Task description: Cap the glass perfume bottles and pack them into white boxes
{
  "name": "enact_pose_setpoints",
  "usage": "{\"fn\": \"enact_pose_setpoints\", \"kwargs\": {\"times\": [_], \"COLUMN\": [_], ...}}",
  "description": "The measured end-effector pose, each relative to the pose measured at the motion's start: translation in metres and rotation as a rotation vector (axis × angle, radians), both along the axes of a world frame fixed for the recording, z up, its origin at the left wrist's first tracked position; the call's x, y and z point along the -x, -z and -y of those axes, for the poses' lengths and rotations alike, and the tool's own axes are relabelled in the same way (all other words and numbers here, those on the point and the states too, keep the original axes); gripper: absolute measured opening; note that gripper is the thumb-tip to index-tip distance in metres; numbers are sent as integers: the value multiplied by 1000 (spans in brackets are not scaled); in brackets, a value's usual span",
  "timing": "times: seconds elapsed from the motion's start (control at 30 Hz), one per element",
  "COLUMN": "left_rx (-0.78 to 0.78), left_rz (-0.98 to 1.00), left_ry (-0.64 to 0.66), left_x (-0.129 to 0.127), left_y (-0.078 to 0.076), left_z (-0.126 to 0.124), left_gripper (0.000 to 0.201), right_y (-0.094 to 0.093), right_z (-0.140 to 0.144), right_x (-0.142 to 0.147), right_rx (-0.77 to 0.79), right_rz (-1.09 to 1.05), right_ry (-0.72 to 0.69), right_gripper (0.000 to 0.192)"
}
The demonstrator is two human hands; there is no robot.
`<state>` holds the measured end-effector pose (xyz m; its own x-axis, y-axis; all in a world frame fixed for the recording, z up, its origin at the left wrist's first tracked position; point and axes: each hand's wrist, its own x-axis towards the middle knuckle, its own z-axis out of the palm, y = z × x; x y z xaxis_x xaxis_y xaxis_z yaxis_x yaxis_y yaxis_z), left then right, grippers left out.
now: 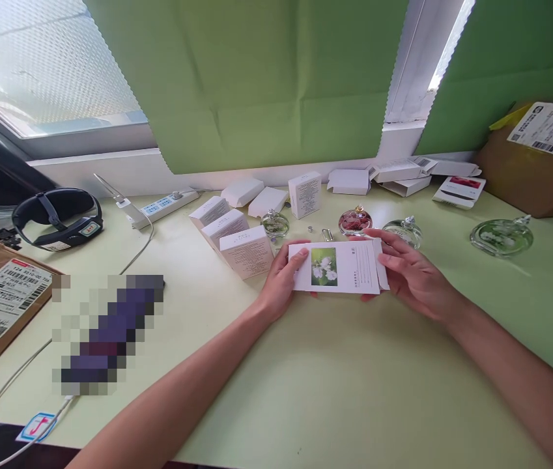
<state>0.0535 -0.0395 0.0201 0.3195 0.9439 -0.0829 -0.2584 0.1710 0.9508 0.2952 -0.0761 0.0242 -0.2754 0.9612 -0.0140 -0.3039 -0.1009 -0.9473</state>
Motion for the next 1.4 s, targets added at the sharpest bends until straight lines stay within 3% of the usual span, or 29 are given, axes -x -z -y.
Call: {"fn": "enact_pose_setpoints", "kwargs": {"times": [0.23, 0.63, 0.9, 1.0, 1.1, 1.4], "left_rx": [-6, 23, 36, 32, 26, 81], "left_rz": [6, -14, -15, -18, -28, -24], "left_ry": [-4, -31, -38, -32, -7, 50], "left_x": [-1, -2, -1, -1, -1, 0], "left_y": [-1, -3, -4, -4, -4, -6], "left_z": [1, 2, 3, 3, 4, 5], "left_gripper": [38, 38, 38, 38, 38, 31], "right_y": [-3, -8, 0, 0, 1, 15], "right_z": [1, 5, 4, 5, 8, 8], "right_x": [-1, -5, 1, 3, 4, 11], "right_rx": [4, -10, -11, 13, 53, 59], "right_rz": [24, 39, -16, -18, -20, -17], "right_ry": [12, -109, -83, -68, -141, -300], "right_gripper": [46, 47, 31, 44, 57, 72]}}
